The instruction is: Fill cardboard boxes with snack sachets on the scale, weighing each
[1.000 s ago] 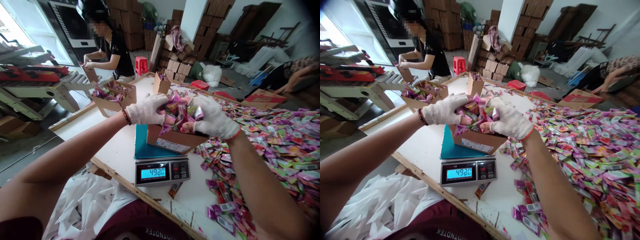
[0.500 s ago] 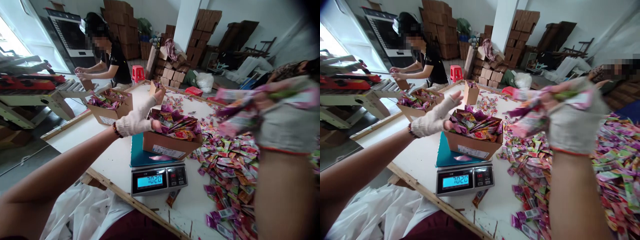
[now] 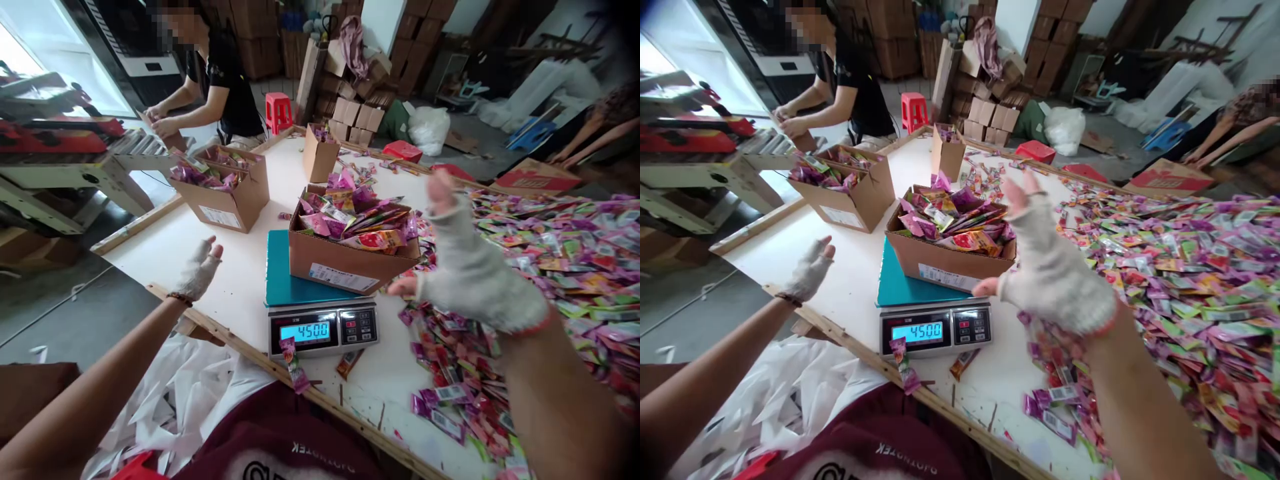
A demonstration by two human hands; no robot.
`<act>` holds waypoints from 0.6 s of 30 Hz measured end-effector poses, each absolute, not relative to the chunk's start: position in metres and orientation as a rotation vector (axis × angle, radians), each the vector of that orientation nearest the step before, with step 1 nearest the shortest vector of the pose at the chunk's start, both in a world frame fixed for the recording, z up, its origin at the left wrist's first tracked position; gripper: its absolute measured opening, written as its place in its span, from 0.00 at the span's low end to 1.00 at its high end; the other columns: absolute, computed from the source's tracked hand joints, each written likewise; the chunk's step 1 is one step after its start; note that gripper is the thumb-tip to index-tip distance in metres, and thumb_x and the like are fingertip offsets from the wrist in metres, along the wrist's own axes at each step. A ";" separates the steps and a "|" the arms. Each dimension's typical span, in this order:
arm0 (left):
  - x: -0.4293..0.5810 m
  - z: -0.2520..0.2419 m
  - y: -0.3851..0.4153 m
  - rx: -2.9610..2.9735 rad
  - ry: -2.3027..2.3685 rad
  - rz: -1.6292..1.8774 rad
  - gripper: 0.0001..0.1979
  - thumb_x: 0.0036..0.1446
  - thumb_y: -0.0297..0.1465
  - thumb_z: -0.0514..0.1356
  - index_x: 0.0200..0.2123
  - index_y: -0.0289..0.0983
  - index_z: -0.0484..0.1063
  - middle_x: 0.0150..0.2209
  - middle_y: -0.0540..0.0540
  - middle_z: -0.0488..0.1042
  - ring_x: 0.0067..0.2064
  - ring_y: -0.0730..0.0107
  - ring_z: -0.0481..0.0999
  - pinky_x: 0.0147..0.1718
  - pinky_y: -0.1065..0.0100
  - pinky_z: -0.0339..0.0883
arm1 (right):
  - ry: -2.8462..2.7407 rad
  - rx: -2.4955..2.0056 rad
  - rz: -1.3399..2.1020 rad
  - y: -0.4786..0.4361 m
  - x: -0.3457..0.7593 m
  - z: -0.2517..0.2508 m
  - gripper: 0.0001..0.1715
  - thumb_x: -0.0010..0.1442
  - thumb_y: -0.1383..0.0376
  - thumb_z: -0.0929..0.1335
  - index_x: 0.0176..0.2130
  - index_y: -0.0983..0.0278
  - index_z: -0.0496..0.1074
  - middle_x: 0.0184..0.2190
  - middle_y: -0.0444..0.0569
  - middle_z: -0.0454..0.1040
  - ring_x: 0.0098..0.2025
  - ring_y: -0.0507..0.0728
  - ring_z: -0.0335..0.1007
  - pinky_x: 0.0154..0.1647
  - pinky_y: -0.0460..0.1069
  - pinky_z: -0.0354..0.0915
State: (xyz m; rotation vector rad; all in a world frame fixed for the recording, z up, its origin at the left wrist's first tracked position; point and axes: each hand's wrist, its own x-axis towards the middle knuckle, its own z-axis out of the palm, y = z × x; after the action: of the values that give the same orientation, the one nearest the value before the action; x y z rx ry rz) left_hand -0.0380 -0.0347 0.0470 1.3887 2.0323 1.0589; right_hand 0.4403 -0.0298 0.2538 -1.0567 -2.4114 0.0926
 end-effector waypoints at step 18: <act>0.072 0.036 -0.159 2.762 1.286 0.791 0.10 0.71 0.31 0.55 0.51 0.40 0.73 0.47 0.42 0.78 0.36 0.69 0.76 0.34 0.68 0.71 | -1.883 -1.004 0.211 0.018 0.374 0.294 0.10 0.71 0.59 0.64 0.47 0.62 0.70 0.36 0.46 0.73 0.32 0.51 0.71 0.32 0.50 0.67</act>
State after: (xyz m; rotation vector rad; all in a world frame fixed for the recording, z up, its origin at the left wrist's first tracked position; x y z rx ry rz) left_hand 0.0715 -0.1587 0.0363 2.7615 1.2858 0.7911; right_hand 0.3737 0.0178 0.2935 -1.0043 -1.8828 0.2110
